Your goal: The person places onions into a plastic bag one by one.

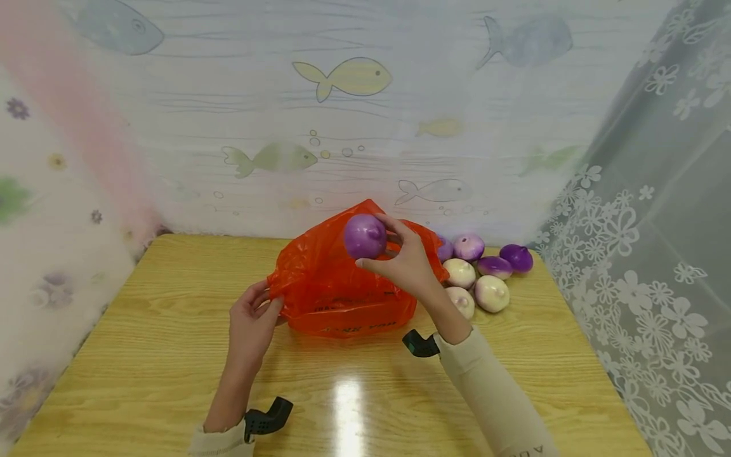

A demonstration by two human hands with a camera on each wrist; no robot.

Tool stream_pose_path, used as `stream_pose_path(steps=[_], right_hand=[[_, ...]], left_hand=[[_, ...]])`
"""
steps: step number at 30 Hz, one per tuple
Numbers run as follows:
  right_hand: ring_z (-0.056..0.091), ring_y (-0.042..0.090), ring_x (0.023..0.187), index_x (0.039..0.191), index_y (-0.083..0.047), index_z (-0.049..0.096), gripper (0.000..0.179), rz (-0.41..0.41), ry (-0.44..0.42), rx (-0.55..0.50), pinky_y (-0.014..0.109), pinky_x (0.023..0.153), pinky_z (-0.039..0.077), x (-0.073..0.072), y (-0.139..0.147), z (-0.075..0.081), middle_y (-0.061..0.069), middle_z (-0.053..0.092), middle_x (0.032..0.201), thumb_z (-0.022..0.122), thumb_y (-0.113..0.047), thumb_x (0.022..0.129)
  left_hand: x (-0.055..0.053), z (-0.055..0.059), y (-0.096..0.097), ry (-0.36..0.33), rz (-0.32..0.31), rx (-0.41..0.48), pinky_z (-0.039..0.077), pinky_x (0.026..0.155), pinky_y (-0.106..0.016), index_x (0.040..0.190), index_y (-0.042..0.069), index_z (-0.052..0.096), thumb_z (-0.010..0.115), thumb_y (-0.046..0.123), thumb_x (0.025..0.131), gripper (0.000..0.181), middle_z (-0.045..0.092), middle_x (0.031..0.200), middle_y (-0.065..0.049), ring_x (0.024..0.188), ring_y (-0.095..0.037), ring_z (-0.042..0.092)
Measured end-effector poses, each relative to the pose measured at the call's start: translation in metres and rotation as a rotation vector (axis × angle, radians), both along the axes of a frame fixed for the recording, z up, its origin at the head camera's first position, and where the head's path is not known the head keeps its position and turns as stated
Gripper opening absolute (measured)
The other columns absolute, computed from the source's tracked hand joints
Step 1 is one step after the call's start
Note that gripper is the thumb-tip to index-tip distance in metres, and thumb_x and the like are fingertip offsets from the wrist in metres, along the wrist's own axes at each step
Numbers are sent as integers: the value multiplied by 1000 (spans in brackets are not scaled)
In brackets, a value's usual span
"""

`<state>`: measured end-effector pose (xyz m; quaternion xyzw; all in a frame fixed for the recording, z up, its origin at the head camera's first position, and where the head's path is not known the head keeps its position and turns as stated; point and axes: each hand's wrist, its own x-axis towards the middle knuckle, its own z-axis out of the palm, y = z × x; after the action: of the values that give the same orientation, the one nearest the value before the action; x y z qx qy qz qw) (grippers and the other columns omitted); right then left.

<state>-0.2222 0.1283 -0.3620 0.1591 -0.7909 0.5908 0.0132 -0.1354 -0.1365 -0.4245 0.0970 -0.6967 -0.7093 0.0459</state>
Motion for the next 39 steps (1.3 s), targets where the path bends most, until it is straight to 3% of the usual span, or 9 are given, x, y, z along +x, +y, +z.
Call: stream_pose_path(steps=[3, 8, 18, 28, 39], right_hand=[[59, 28, 123, 151, -14, 47, 85, -1, -11, 14, 42, 95, 58, -5, -4, 0, 8, 53, 140, 89, -10, 77], [60, 29, 119, 148, -10, 49, 82, -3, -1, 43, 41, 96, 58, -16, -10, -3, 10, 56, 139, 90, -9, 76], [56, 31, 125, 148, -6, 47, 83, 29, -37, 136, 44, 102, 55, -35, -20, -21, 12, 54, 145, 89, -10, 77], [54, 32, 125, 147, -5, 46, 83, 68, -53, 166, 45, 102, 55, -35, -30, -27, 12, 53, 144, 89, -11, 76], [55, 30, 124, 146, -6, 48, 81, 88, -41, 237, 44, 100, 55, -40, -43, -39, 12, 56, 141, 89, -15, 76]], left_hand=[[0, -1, 0, 3, -5, -4, 61, 77, -22, 141, 3, 51, 55, 5, 103, 39, 59, 131, -17, 95, -4, 69], [-1, -1, -2, 15, -3, 4, 61, 77, -23, 140, 2, 51, 58, 5, 102, 39, 63, 119, -5, 94, -5, 70], [-2, 1, -4, 26, 22, 26, 62, 76, -24, 137, 3, 54, 62, 13, 102, 37, 66, 108, 7, 91, -6, 71], [-1, 2, -3, 4, -9, 10, 61, 79, -22, 142, 4, 51, 60, 18, 103, 42, 60, 132, -17, 100, -9, 71], [0, 5, 0, 6, -20, -5, 61, 79, -22, 142, 4, 50, 60, 16, 103, 41, 59, 132, -17, 98, -7, 71]])
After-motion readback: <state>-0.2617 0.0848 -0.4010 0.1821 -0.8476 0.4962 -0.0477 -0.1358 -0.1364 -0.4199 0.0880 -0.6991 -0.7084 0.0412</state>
